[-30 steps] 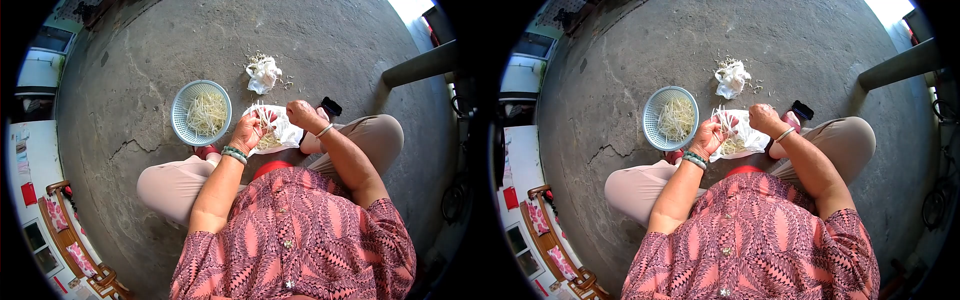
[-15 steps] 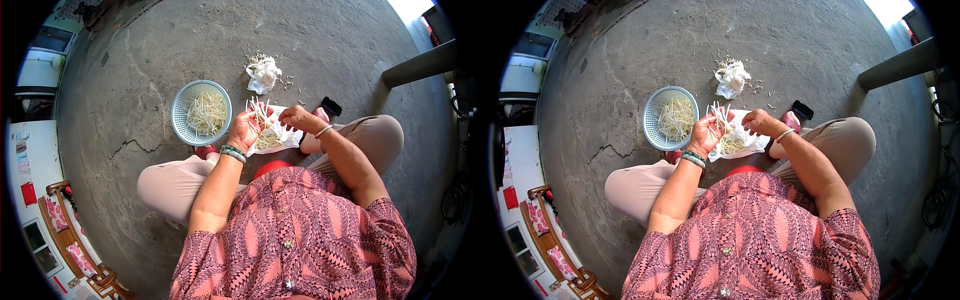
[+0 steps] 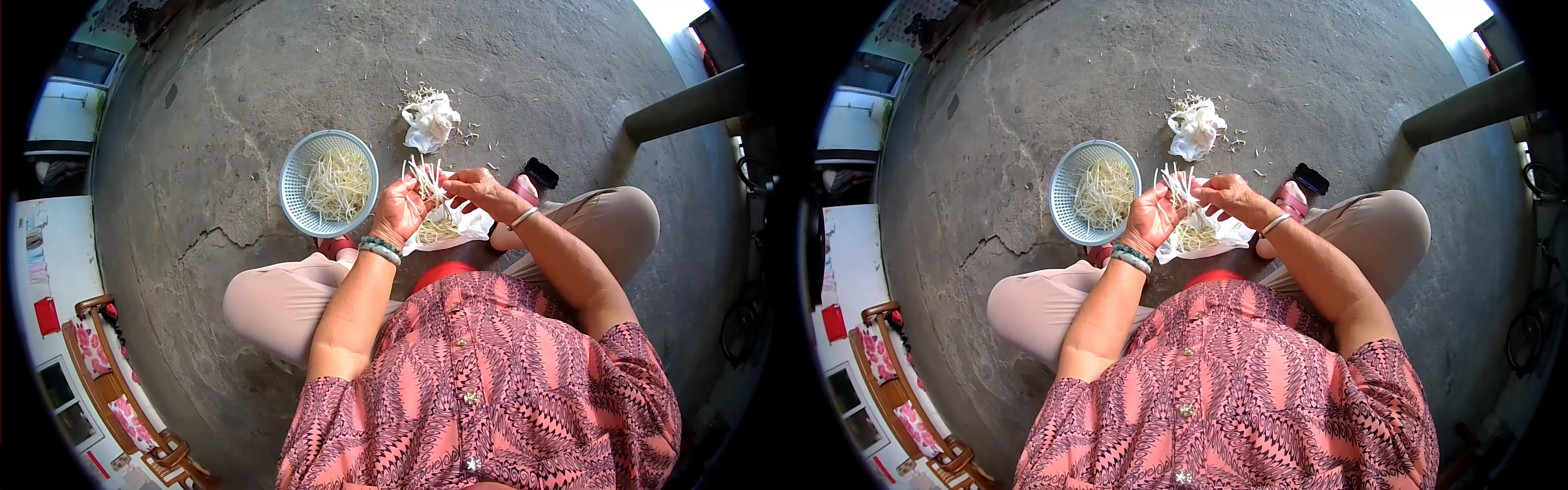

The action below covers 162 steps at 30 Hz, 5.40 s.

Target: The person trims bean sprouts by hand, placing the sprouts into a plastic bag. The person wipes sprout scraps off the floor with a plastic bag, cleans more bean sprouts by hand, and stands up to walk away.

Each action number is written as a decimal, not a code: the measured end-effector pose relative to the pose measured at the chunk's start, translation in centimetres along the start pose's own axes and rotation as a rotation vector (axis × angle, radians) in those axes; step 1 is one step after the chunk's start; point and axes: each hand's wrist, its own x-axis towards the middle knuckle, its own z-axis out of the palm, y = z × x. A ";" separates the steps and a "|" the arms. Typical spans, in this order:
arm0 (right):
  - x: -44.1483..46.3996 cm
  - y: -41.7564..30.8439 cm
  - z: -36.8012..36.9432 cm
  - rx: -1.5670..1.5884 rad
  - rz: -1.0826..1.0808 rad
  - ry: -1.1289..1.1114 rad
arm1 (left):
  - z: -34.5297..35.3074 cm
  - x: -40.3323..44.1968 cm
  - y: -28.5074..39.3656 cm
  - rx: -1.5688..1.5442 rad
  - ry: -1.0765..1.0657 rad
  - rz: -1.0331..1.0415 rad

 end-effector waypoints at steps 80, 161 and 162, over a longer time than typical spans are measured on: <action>-0.2 -0.5 -1.1 0.498 -0.086 0.060 | 0.8 -0.5 -0.3 -0.061 0.073 0.037; 2.7 2.9 -2.9 -0.889 -0.250 0.288 | 1.2 -1.1 -0.3 -0.090 0.065 -0.033; 2.7 3.0 -3.0 -0.876 -0.274 0.270 | 1.3 -1.1 -0.2 -0.091 0.074 -0.026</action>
